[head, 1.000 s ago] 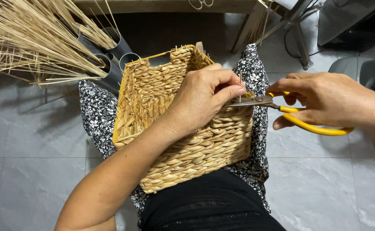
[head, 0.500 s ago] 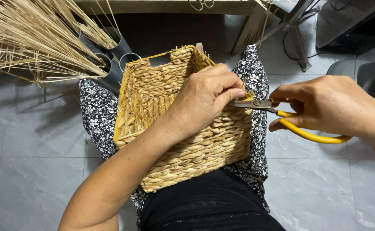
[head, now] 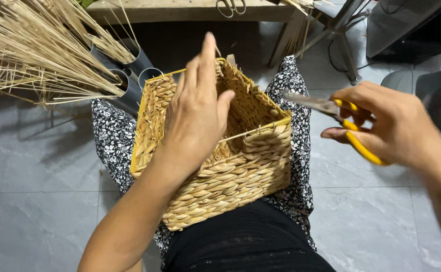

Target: The person sits on the floor with a woven water-hyacinth basket on their lap and uses scissors to trim off protruding wooden stick ends around the basket rim. They rotate the basket to reach different sides and pull loose trimmed pieces away by hand.

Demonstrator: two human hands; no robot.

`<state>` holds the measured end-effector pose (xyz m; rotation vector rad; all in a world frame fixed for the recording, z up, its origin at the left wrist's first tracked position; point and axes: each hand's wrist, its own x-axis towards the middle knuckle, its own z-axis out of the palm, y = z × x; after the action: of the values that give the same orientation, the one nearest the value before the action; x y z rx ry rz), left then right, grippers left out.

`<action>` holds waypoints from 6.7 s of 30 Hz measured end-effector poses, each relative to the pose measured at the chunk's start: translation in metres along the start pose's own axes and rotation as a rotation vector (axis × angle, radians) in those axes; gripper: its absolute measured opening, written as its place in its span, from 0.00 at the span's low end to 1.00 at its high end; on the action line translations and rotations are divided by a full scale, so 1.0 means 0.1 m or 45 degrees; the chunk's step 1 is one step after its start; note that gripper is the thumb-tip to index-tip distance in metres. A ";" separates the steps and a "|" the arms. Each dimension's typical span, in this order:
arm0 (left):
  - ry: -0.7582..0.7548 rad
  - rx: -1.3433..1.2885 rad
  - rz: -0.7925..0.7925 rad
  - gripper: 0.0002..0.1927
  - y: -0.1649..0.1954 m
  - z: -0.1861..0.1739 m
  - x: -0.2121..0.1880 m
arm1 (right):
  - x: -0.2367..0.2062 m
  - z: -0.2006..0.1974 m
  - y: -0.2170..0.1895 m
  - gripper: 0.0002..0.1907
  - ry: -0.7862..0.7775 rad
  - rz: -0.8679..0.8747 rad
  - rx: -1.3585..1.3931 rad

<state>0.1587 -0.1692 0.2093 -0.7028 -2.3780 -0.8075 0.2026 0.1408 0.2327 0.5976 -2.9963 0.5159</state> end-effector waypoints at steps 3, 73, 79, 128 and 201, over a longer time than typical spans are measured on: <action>-0.383 -0.332 -0.126 0.18 0.10 -0.09 -0.10 | -0.24 0.27 -0.10 0.23 0.340 -0.316 0.393; -0.769 -0.535 -0.443 0.16 0.28 0.20 -0.09 | -0.79 2.67 -0.10 0.24 0.802 0.128 1.722; -0.700 -0.216 -0.458 0.14 0.33 0.23 -0.14 | -0.75 2.71 -0.10 0.26 0.841 0.082 1.721; -0.491 0.008 0.180 0.03 0.27 0.32 -0.37 | -0.78 2.78 -0.06 0.26 0.895 0.017 1.656; -0.653 -0.262 -0.251 0.24 -0.71 0.25 -0.80 | 1.13 2.78 1.12 0.22 0.266 0.716 2.150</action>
<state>0.1655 -0.2256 0.1148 -0.8475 -2.8856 -1.0699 0.0616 0.1047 -0.0528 -0.3833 -1.7465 2.7783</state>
